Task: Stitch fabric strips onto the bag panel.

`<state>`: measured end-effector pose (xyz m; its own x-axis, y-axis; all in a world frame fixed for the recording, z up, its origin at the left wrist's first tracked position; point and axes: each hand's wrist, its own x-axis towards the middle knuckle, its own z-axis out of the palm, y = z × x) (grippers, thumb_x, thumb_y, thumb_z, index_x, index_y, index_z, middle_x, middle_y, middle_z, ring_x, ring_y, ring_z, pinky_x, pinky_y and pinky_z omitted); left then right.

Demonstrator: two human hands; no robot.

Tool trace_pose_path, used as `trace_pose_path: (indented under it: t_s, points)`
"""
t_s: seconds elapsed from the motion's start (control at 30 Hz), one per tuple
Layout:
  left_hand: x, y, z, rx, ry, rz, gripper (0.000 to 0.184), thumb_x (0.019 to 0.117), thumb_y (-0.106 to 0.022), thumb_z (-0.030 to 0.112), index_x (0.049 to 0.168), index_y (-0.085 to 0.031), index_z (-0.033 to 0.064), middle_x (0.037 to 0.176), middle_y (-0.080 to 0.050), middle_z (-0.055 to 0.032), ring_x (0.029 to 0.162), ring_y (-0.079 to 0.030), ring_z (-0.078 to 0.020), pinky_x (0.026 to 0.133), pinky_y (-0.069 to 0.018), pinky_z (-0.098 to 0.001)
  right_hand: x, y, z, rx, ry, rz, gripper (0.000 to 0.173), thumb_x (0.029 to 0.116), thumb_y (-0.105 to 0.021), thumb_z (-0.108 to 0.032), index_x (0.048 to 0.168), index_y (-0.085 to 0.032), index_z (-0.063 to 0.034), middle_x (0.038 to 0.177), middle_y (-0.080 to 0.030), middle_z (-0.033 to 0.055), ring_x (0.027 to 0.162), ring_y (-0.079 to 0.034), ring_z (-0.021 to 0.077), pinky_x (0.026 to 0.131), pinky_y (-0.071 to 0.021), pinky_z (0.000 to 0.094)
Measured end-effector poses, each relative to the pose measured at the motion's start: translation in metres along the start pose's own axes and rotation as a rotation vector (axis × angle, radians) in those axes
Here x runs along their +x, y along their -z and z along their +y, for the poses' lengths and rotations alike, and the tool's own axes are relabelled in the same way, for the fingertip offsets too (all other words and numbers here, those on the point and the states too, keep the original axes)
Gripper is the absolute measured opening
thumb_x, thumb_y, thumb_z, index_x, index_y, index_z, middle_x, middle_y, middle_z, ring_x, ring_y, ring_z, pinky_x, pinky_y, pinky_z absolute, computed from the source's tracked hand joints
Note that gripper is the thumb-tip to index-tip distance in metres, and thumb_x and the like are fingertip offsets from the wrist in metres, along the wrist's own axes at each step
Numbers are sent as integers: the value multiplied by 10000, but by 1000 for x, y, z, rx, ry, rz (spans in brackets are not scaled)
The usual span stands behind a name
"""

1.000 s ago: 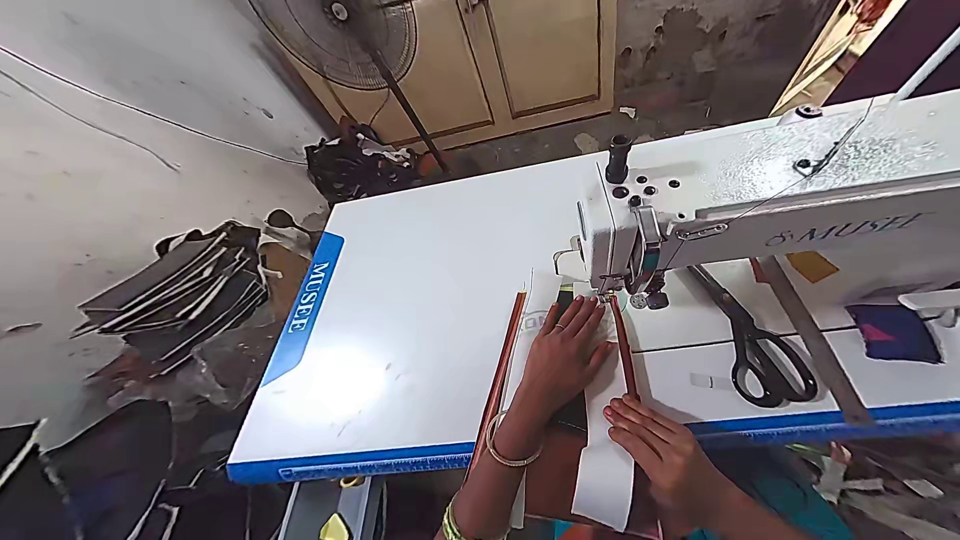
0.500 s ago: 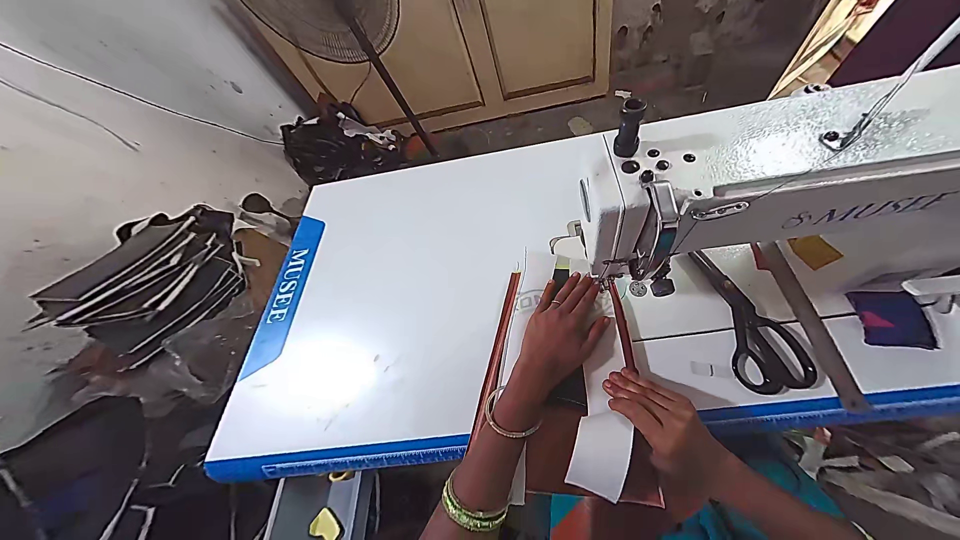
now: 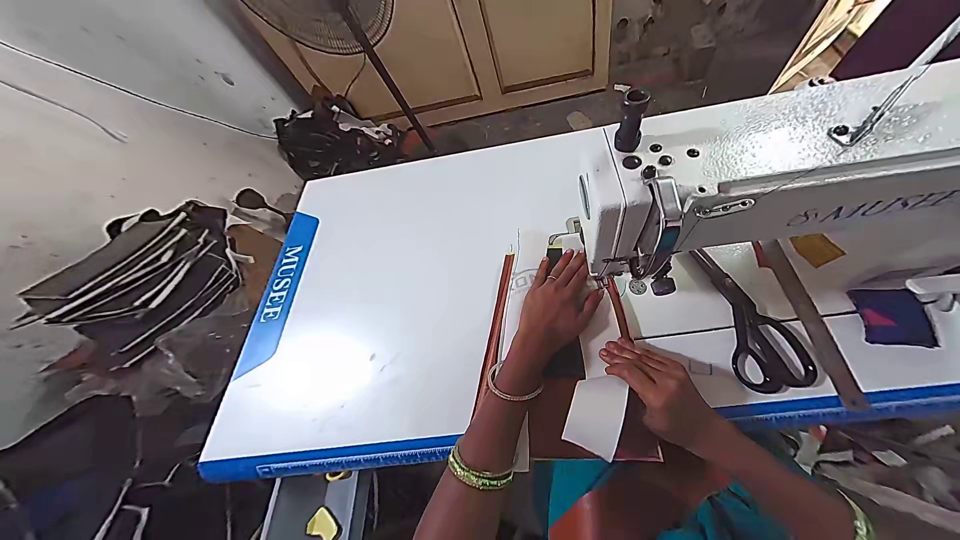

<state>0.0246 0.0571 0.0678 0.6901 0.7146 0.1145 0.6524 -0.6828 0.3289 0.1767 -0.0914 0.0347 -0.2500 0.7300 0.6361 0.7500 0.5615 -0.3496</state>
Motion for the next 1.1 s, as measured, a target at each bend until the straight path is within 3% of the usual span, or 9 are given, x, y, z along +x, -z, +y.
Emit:
trace_pose_path:
  t_s: [0.17, 0.23, 0.33, 0.43, 0.57, 0.7, 0.8, 0.93, 1.1]
  points:
    - [4, 1, 0, 20, -6, 22, 510, 1074, -425, 337, 1406, -587, -14, 1540, -500, -171, 1489, -391, -337, 1239, -195, -552, 4, 0, 5, 25, -18, -13, 236, 928, -501, 12, 957, -735, 16, 1091, -771, 163, 1110, -728, 294, 1008, -540, 351]
    - [-2, -1, 10, 38, -2, 61, 449, 1074, -445, 285, 1311, -656, -33, 1467, -573, -185, 1434, -473, -350, 1219, -259, -565, 4, 2, 4, 42, -23, -26, 235, 913, -510, 23, 961, -739, 21, 1105, -767, 168, 1117, -724, 304, 1006, -543, 366]
    - [-26, -4, 33, -1, 0, 78, 427, 1058, -430, 186, 1366, -615, -45, 1442, -593, -194, 1390, -525, -359, 1201, -305, -567, 4, 8, 2, 46, 20, 8, 249, 871, -518, 38, 937, -759, 28, 1021, -776, 178, 1039, -748, 315, 981, -555, 371]
    - [-52, -12, 38, -64, -101, 194, 423, 1029, -457, 178, 1325, -644, -58, 1390, -627, -212, 1317, -592, -381, 1134, -408, -560, 6, 17, -3, -7, 84, 57, 237, 909, -511, 10, 921, -747, -3, 1002, -781, 161, 1027, -751, 274, 993, -543, 332]
    - [-62, 5, 29, -168, -177, 18, 486, 971, -425, 105, 1413, -580, -25, 1487, -548, -197, 1416, -492, -371, 1194, -316, -555, 2, 20, -13, -64, 83, 68, 245, 968, -505, -14, 926, -746, -10, 977, -785, 151, 1008, -758, 255, 976, -551, 317]
    - [-63, 16, 24, -186, -242, -124, 746, 824, -600, 230, 1490, -454, -72, 1571, -420, -254, 1491, -361, -411, 1215, -235, -596, -5, 14, -15, -77, 63, 82, 252, 967, -492, -29, 936, -742, -21, 987, -785, 144, 1026, -752, 236, 995, -535, 298]
    - [-64, 16, 21, -183, -287, -161, 833, 769, -680, 244, 1518, -438, -29, 1575, -378, -305, 1491, -326, -470, 1199, -222, -641, -7, 14, -16, -23, 24, 113, 254, 993, -487, -36, 950, -737, -15, 988, -785, 148, 1040, -748, 225, 1007, -523, 280]
    - [-70, 2, 24, -178, -274, 16, 513, 916, -549, 13, 1428, -579, 8, 1484, -553, -195, 1408, -479, -434, 1173, -314, -615, -5, 13, -15, 35, -4, 119, 283, 1031, -460, -93, 979, -728, -18, 1001, -783, 148, 1060, -740, 210, 1024, -510, 269]
    - [-73, -5, 22, -186, -343, 87, 465, 925, -491, -74, 1346, -659, 28, 1414, -626, -152, 1357, -553, -384, 1155, -365, -582, -25, 9, -21, 130, -89, 202, 171, 1058, -487, -117, 1049, -632, -26, 1112, -729, 161, 1137, -690, 151, 1009, -512, 219]
